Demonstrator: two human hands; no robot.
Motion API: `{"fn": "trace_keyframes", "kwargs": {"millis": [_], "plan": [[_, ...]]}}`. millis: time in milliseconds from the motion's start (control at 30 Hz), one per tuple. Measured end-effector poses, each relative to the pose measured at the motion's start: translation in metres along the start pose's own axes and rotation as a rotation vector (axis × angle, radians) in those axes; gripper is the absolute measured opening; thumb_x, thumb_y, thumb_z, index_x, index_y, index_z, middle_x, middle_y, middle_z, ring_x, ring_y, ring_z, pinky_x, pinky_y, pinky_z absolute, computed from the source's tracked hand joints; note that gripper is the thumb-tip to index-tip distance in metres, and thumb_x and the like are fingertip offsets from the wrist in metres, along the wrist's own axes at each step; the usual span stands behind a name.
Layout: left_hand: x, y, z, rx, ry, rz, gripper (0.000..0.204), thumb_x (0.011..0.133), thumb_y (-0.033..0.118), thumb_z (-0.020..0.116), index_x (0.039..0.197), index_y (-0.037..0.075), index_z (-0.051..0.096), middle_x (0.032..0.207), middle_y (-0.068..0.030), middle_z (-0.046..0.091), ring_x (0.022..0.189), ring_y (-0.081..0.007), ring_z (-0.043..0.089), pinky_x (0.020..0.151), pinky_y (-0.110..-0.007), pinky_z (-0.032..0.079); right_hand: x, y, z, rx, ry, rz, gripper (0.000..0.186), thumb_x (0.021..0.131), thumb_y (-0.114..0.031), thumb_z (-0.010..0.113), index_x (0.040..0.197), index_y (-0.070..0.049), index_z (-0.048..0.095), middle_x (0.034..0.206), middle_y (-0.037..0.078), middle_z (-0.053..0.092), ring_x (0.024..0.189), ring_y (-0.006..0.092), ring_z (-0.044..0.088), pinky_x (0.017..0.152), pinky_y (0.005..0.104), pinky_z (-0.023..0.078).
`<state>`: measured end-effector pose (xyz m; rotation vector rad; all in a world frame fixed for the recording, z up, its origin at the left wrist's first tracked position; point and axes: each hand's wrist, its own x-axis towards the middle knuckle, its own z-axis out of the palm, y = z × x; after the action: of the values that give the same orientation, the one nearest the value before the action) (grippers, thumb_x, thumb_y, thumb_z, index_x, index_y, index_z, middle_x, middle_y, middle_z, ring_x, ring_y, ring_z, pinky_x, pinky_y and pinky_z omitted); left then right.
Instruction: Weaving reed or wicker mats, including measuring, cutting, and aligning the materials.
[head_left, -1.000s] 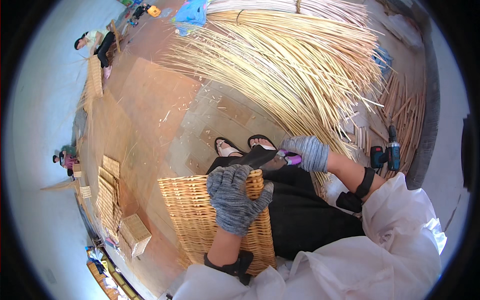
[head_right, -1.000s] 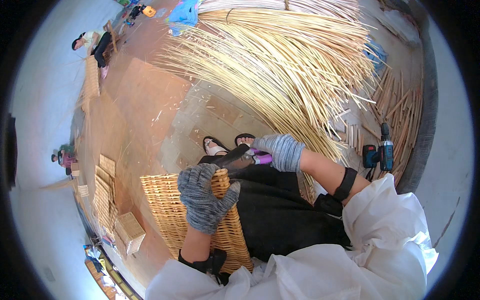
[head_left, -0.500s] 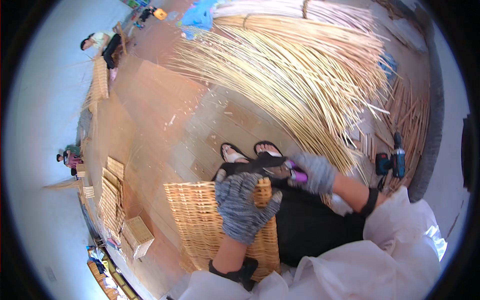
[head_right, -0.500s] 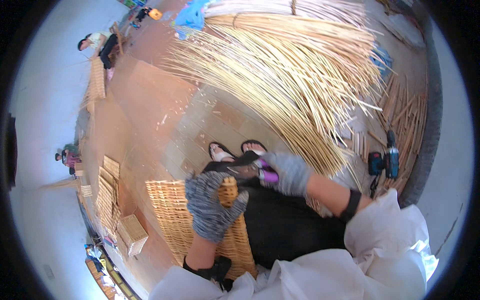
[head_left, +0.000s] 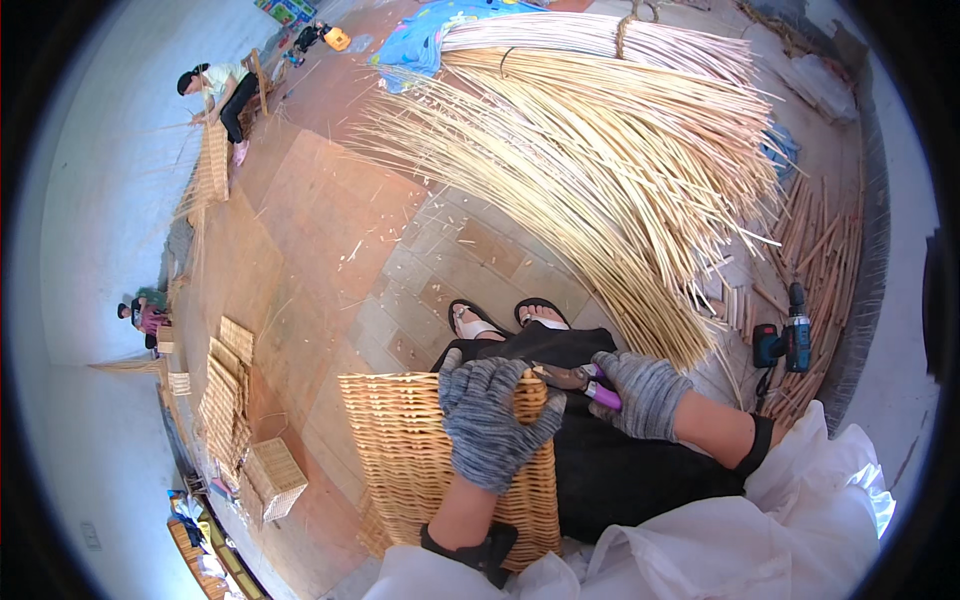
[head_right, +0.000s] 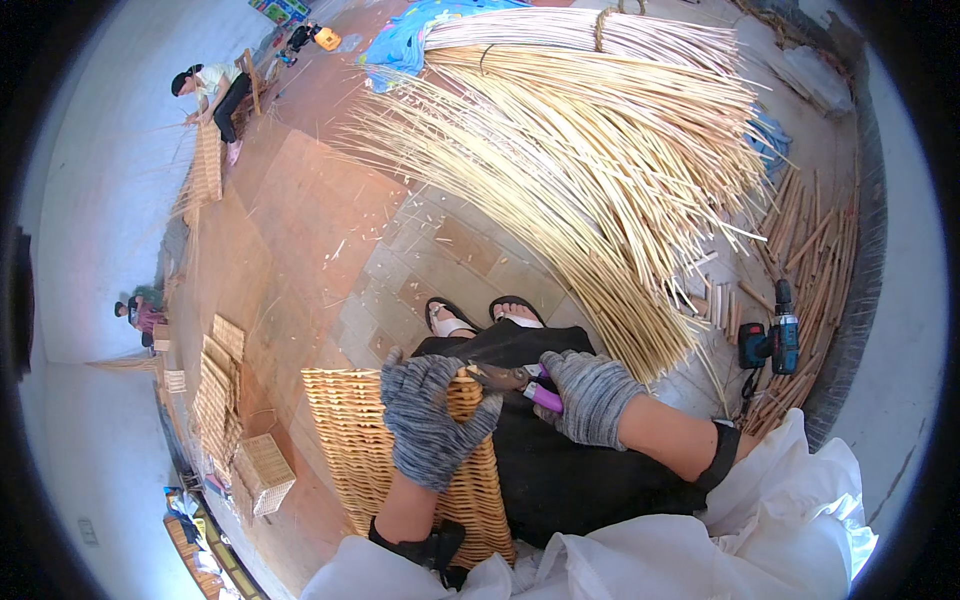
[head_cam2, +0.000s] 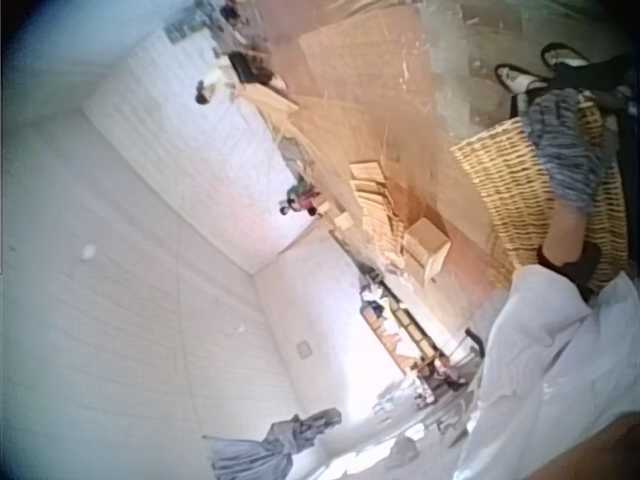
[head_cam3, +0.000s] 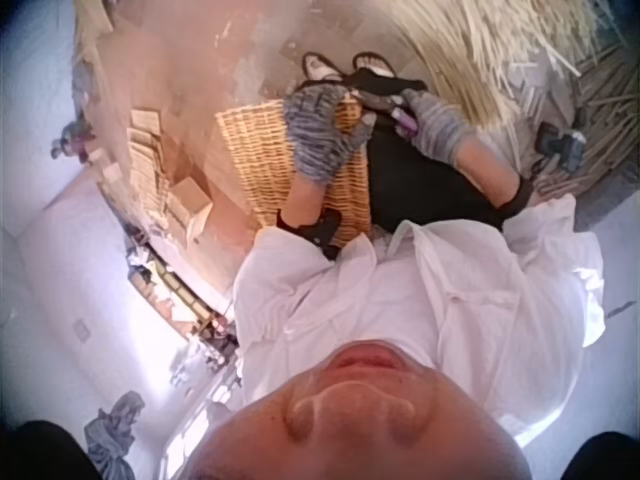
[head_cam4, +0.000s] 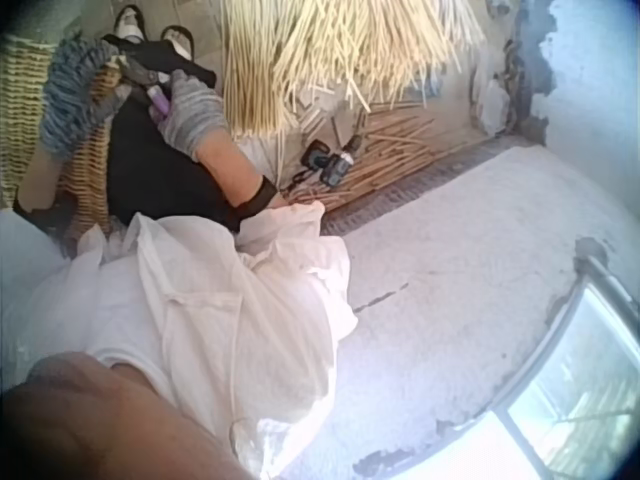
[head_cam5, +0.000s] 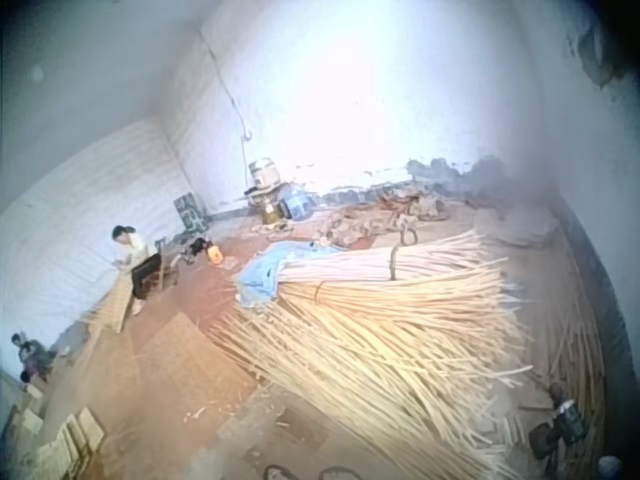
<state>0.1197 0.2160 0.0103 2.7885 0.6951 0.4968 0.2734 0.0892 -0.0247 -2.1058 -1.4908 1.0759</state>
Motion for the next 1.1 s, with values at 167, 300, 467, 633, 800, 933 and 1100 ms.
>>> {"fn": "trace_keyframes", "kwargs": {"millis": [167, 300, 467, 633, 800, 933, 1100], "plan": [[0.005, 0.003, -0.001, -0.015, 0.009, 0.019, 0.046, 0.06, 0.038, 0.073, 0.09, 0.006, 0.058, 0.086, -0.0112, 0.056, 0.085, -0.0273, 0.053, 0.097, -0.048, 0.027, 0.009, 0.026, 0.014, -0.119, 0.263, 0.06, 0.032, 0.072, -0.03, 0.062, 0.087, -0.004, 0.052, 0.073, 0.019, 0.059, 0.068, 0.0353, 0.058, 0.062, 0.0434, 0.046], [0.009, 0.001, -0.003, 0.095, 0.042, 0.026, 0.072, 0.059, 0.049, 0.071, 0.108, 0.0, 0.051, 0.099, -0.0153, 0.056, 0.094, -0.0302, 0.052, 0.1, -0.047, 0.023, -0.005, 0.012, 0.013, 0.37, 0.483, 0.103, 0.028, 0.075, -0.03, 0.062, 0.081, -0.003, 0.053, 0.07, 0.02, 0.057, 0.066, 0.0337, 0.058, 0.059, 0.0404, 0.046], [-0.097, -0.056, -0.067, 0.0, 0.422, -0.483, 0.086, 0.066, 0.046, 0.068, 0.126, -0.004, 0.032, 0.118, -0.026, 0.044, 0.111, -0.0357, 0.043, 0.096, -0.041, 0.032, -0.055, -0.008, 0.037, 0.684, -0.649, -0.262, 0.024, 0.078, -0.027, 0.063, 0.089, -0.007, 0.057, 0.08, 0.005, 0.06, 0.076, 0.0148, 0.057, 0.071, 0.029, 0.046], [-0.221, -0.134, -0.047, -0.078, -0.22, -1.226, 0.082, 0.073, 0.063, 0.049, 0.122, -0.003, 0.041, 0.116, -0.025, 0.049, 0.108, -0.0344, 0.048, 0.092, -0.037, 0.037, -0.083, -0.037, 0.057, 0.873, -0.585, -0.302, 0.023, 0.078, -0.023, 0.061, 0.092, -0.005, 0.055, 0.074, 0.002, 0.051, 0.068, 0.0131, 0.048, 0.063, 0.0275, 0.042], [-0.25, -0.105, -0.103, -0.254, 0.168, -1.216, 0.071, 0.072, 0.059, 0.055, 0.108, -0.003, 0.054, 0.098, -0.0211, 0.059, 0.093, -0.0299, 0.056, 0.083, -0.034, 0.042, -0.051, -0.039, 0.068, 0.95, -0.819, -0.216, 0.027, 0.077, -0.014, 0.064, 0.101, -0.004, 0.056, 0.1, 0.011, 0.06, 0.092, 0.0199, 0.057, 0.078, 0.0312, 0.046], [-0.22, -0.059, -0.237, -0.623, 0.668, -0.985, 0.05, 0.073, 0.042, 0.066, 0.1, 0.001, 0.057, 0.087, -0.0094, 0.062, 0.078, -0.0156, 0.059, 0.068, -0.024, 0.048, -0.031, -0.043, 0.048, 0.839, -0.547, -0.566, 0.036, 0.072, -0.008, 0.067, 0.103, -0.003, 0.051, 0.109, 0.016, 0.055, 0.093, 0.0241, 0.057, 0.075, 0.0339, 0.049], [-0.185, 0.009, -0.264, 0.261, 0.185, -0.159, 0.064, 0.071, 0.039, 0.067, 0.121, 0.005, 0.045, 0.099, -0.0129, 0.059, 0.073, -0.0234, 0.062, 0.066, -0.028, 0.051, -0.032, -0.057, 0.026, 1.354, -0.357, -0.381, 0.038, 0.07, -0.015, 0.071, 0.101, -0.004, 0.05, 0.107, 0.018, 0.055, 0.093, 0.0282, 0.058, 0.069, 0.0384, 0.051]]}}
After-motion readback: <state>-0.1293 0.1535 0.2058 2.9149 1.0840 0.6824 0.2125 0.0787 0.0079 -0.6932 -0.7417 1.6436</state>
